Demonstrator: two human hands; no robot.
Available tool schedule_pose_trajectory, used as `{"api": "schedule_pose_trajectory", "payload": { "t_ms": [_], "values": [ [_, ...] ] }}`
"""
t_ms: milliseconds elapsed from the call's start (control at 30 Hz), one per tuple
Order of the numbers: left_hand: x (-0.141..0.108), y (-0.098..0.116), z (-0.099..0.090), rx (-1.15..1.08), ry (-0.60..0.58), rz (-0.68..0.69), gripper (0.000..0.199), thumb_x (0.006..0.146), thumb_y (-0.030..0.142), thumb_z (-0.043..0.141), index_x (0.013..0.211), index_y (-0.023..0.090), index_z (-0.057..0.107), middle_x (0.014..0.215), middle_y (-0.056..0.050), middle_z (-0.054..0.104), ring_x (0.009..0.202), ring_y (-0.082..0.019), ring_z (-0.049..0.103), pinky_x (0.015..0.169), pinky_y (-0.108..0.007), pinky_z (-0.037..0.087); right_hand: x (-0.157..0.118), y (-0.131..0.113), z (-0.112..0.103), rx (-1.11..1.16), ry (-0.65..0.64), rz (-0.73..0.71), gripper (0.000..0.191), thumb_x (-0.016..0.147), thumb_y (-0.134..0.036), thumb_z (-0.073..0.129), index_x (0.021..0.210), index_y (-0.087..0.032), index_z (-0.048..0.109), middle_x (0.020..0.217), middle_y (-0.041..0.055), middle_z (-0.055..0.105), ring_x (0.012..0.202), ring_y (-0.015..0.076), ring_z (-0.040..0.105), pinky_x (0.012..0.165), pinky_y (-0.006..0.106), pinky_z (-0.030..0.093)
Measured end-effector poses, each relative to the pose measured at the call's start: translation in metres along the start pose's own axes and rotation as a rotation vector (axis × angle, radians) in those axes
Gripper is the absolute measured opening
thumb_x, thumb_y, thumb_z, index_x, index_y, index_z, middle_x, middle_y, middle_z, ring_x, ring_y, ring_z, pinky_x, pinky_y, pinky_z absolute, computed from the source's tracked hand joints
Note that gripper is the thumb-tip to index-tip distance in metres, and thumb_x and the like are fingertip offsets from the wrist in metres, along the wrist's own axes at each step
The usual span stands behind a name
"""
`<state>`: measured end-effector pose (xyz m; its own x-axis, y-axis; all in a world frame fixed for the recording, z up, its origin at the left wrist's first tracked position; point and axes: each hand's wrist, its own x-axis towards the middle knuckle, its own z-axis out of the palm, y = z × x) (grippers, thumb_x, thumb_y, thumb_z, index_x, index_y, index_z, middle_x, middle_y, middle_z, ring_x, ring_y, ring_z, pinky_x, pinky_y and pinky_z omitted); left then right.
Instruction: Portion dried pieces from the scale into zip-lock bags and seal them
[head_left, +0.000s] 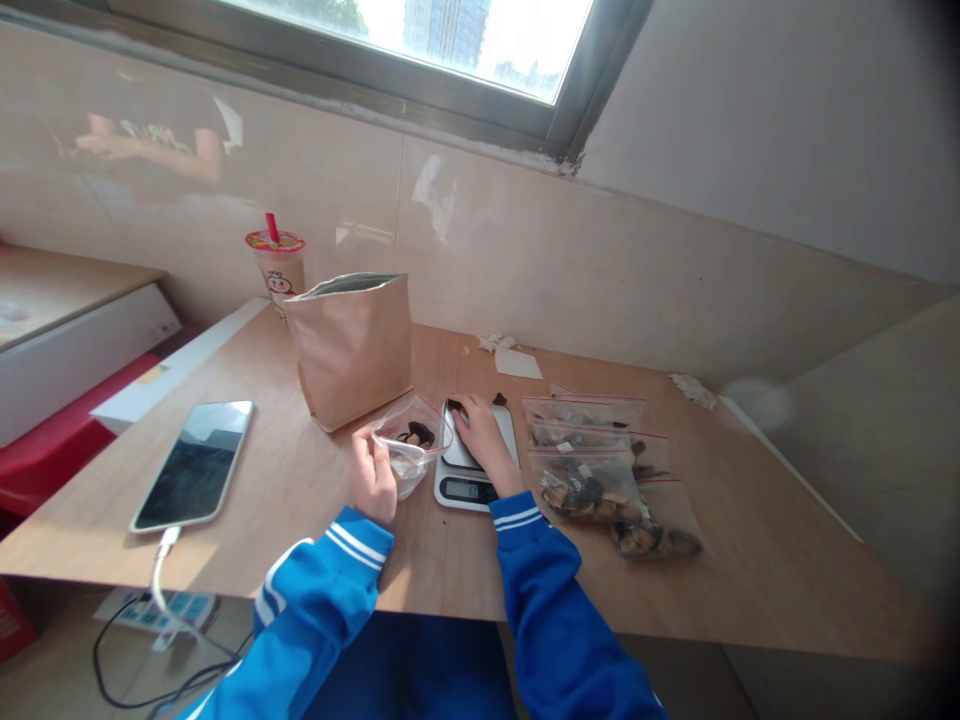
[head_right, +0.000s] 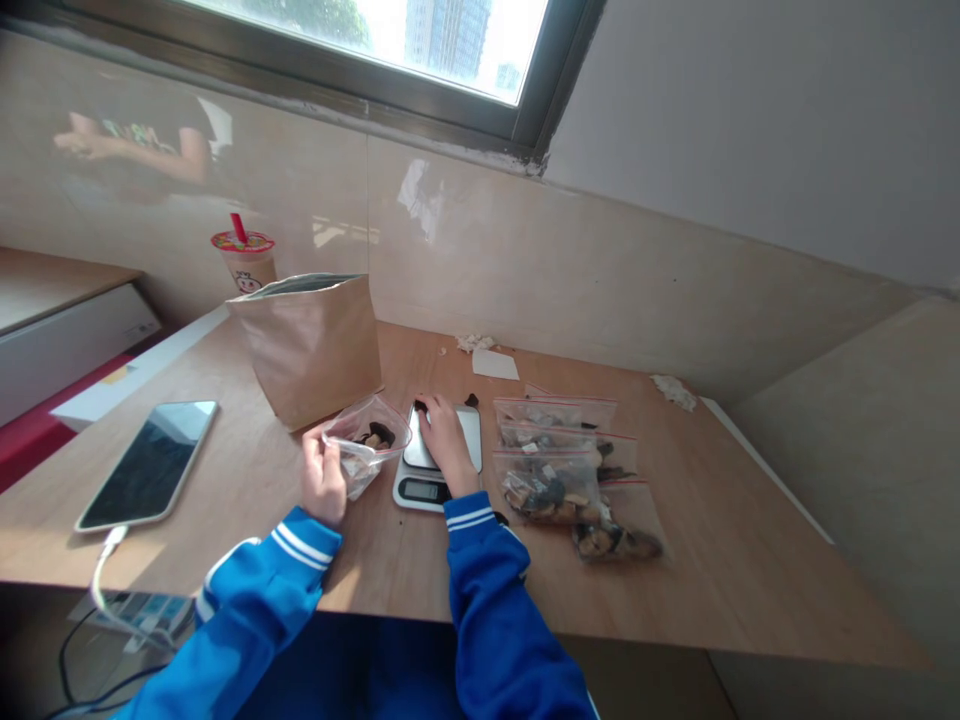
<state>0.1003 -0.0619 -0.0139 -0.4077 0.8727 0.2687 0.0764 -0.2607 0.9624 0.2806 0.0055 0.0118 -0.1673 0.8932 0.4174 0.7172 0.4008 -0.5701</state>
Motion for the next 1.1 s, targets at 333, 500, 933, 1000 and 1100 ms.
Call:
{"api": "schedule_pose_trajectory", "payload": {
  "t_ms": [333, 500, 933, 1000, 1100],
  "values": [
    [0.0, 0.0, 0.002, -0.022, -0.062, -0.003, 0.033, 0.095, 0.04, 0.039, 0.114, 0.016, 0.049, 0.114, -0.014, 0.064, 0.108, -0.023, 0.061, 0.095, -0.041, 0.046, -0.009, -0.05, -0.035, 0.378, 0.099, 0.053, 0.023, 0.085, -0.019, 0.056, 0.104, -0.022, 0.068, 0.105, 0.0039, 0.07, 0.091, 0.0168, 0.065, 0.084, 0.03, 0.051],
    [0.0, 0.003, 0.002, -0.015, -0.064, 0.001, 0.029, 0.095, 0.036, 0.039, 0.112, 0.015, 0.049, 0.112, -0.015, 0.065, 0.104, -0.022, 0.063, 0.092, -0.04, 0.047, -0.006, -0.031, -0.045, 0.304, 0.096, 0.002, 0.026, 0.089, -0.023, 0.051, 0.107, -0.023, 0.068, 0.111, 0.0045, 0.068, 0.104, 0.0179, 0.062, 0.091, 0.032, 0.049],
    [0.001, 0.001, 0.002, 0.025, -0.07, -0.011, 0.026, 0.093, 0.032, 0.039, 0.111, 0.016, 0.049, 0.109, -0.013, 0.066, 0.1, -0.023, 0.063, 0.09, -0.04, 0.048, 0.031, 0.083, -0.022, 0.06, 0.136, 0.547, 0.01, 0.068, -0.015, 0.058, 0.067, -0.018, 0.068, 0.069, 0.004, 0.071, 0.069, 0.0183, 0.066, 0.069, 0.029, 0.051],
    [0.001, 0.002, 0.002, 0.038, -0.068, -0.019, 0.026, 0.093, 0.033, 0.039, 0.11, 0.017, 0.049, 0.106, -0.013, 0.067, 0.098, -0.023, 0.064, 0.088, -0.041, 0.049, 0.033, 0.08, -0.02, 0.08, 0.165, 0.56, 0.011, 0.065, -0.012, 0.057, 0.066, -0.018, 0.066, 0.068, 0.0037, 0.07, 0.066, 0.018, 0.065, 0.067, 0.029, 0.051],
    [0.001, 0.004, 0.002, 0.04, -0.063, -0.028, 0.026, 0.092, 0.034, 0.041, 0.11, 0.017, 0.05, 0.106, -0.013, 0.067, 0.097, -0.024, 0.064, 0.087, -0.041, 0.049, 0.032, 0.061, -0.024, 0.114, 0.243, 0.516, 0.015, 0.067, -0.01, 0.052, 0.071, -0.017, 0.065, 0.077, 0.0064, 0.071, 0.072, 0.0186, 0.065, 0.072, 0.031, 0.051]
  ]
}}
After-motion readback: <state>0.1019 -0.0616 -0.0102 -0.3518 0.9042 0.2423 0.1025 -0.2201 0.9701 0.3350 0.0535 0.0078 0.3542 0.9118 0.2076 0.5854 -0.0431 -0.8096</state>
